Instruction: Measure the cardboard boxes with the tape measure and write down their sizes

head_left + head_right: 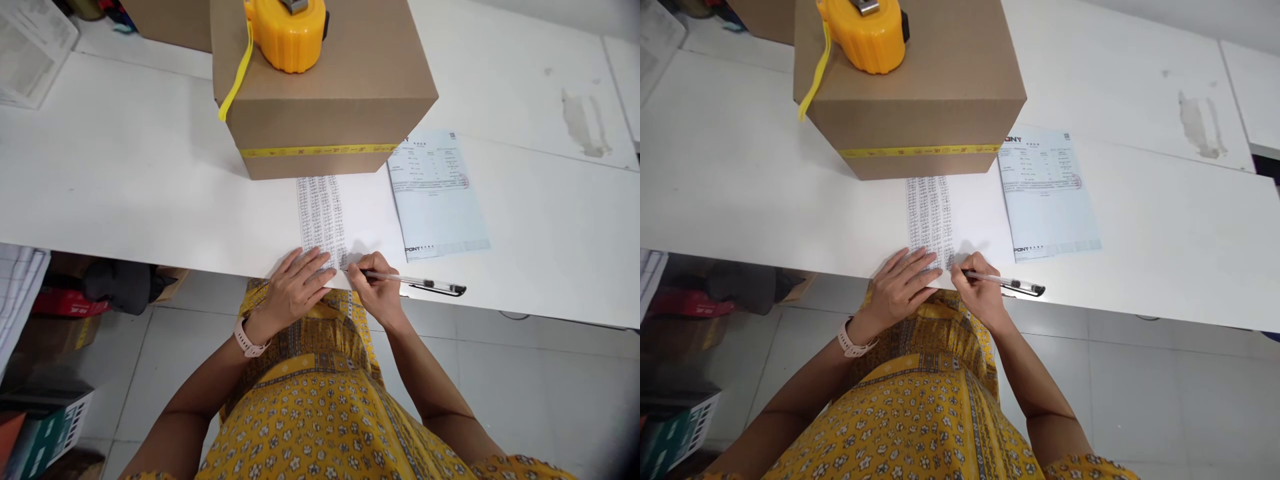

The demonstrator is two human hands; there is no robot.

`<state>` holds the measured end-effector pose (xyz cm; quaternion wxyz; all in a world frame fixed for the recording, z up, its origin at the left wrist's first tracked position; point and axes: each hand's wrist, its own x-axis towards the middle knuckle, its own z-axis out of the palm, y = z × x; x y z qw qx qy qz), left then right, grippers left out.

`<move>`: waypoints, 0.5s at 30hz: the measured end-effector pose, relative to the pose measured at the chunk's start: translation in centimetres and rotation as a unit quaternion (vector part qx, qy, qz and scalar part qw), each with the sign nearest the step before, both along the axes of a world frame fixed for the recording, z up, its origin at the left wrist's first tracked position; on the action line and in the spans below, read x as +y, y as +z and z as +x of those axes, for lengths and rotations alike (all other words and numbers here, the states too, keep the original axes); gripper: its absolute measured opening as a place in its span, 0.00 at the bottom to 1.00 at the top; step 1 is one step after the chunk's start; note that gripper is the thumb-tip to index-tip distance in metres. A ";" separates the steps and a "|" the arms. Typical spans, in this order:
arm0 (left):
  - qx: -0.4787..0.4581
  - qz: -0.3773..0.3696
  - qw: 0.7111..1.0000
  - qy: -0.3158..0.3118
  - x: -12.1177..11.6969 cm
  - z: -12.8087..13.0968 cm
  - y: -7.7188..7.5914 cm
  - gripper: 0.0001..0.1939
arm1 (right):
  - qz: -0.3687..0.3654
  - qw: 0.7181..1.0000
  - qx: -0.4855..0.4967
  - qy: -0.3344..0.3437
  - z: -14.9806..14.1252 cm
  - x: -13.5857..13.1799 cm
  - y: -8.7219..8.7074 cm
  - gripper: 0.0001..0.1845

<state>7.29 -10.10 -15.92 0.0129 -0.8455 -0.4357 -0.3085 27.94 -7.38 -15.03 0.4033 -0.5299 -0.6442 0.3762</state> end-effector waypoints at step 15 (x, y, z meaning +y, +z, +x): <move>0.002 0.001 1.000 0.002 0.0 0.0 0.0 0.13 | 0.002 1.000 -0.004 -0.005 -0.2 0.0 0.4 0.15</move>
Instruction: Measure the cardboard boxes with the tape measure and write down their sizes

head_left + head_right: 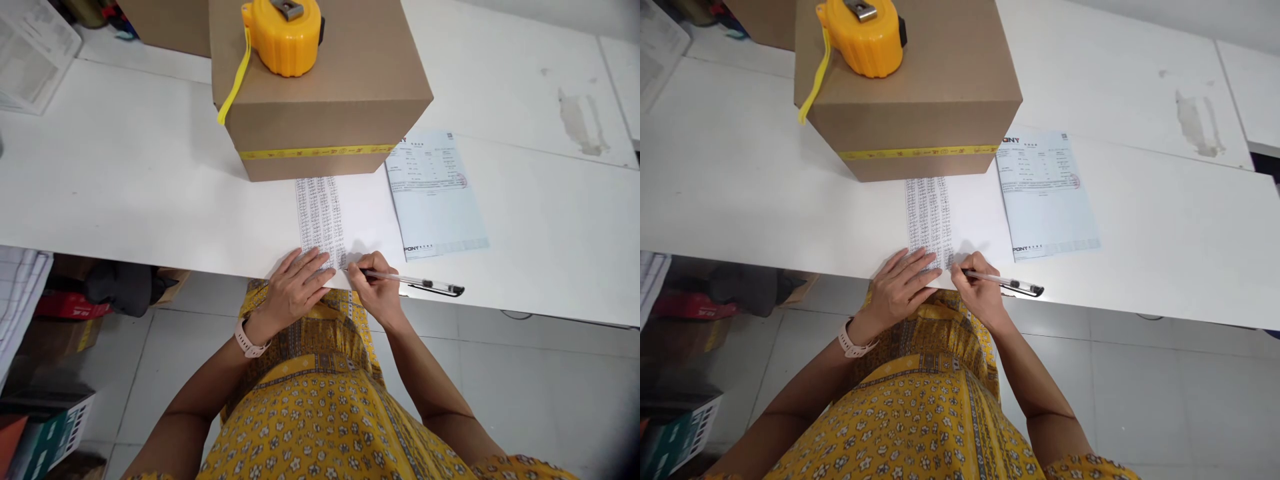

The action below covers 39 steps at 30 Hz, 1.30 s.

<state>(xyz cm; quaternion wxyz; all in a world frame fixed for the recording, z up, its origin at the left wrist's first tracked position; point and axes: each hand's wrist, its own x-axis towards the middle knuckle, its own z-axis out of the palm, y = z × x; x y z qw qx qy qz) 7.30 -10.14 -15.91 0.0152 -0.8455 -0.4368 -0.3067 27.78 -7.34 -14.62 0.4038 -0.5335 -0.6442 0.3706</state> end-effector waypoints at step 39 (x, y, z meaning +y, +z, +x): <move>-0.008 -0.005 1.000 -0.003 0.0 -0.1 0.2 0.13 | -0.031 0.998 0.039 0.024 0.1 1.1 0.8 0.14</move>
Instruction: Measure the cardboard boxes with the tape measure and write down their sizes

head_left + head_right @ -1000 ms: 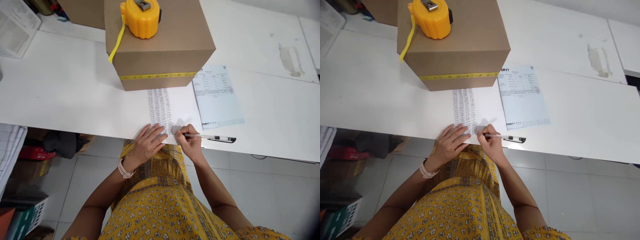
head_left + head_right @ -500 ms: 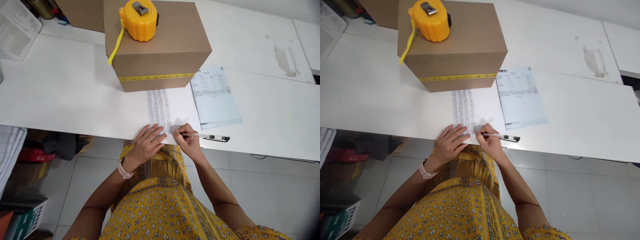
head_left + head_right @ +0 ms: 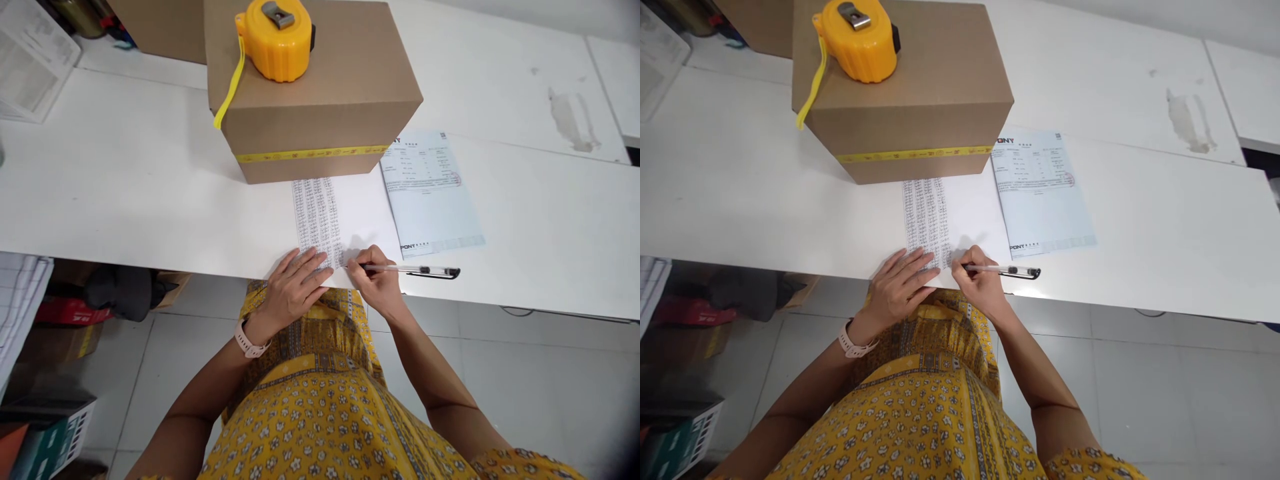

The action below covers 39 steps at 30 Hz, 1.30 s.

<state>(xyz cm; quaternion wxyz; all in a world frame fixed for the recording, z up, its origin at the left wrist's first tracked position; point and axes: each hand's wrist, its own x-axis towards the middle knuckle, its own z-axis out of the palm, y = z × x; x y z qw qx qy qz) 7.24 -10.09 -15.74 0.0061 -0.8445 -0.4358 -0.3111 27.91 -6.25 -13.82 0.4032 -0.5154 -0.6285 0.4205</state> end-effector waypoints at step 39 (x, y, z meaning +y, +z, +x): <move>-0.004 0.002 1.000 0.002 0.0 0.1 0.1 0.13 | -0.001 1.000 0.004 -0.008 0.0 -0.1 0.0 0.14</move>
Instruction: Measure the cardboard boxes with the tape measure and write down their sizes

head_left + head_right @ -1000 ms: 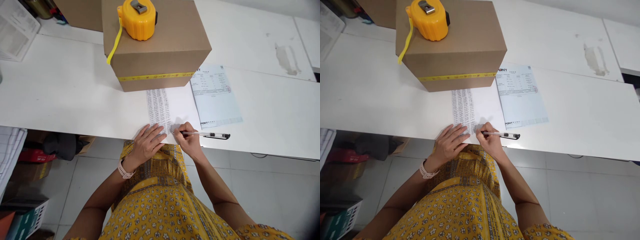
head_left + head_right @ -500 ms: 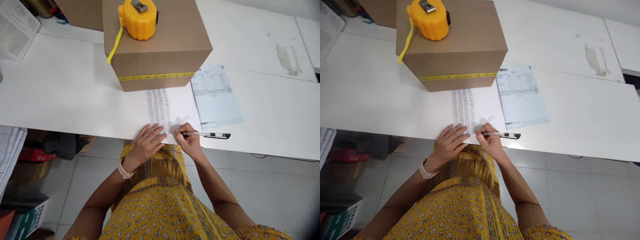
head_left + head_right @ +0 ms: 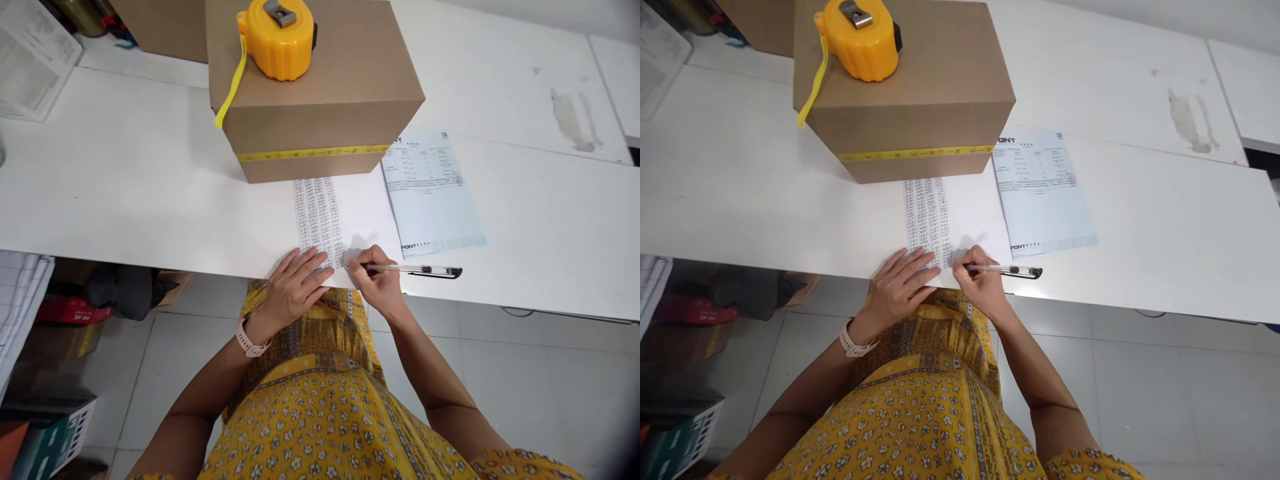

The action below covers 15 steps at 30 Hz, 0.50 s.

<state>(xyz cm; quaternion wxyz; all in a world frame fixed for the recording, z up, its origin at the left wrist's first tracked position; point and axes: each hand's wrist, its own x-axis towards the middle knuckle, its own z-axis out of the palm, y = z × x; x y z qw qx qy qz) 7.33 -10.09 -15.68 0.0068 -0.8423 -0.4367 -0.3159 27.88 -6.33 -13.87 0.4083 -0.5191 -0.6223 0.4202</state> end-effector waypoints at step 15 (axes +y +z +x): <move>0.002 -0.001 1.000 0.001 0.0 0.0 -0.1 0.13 | 0.007 1.000 -0.010 -0.006 0.2 0.1 -0.2 0.14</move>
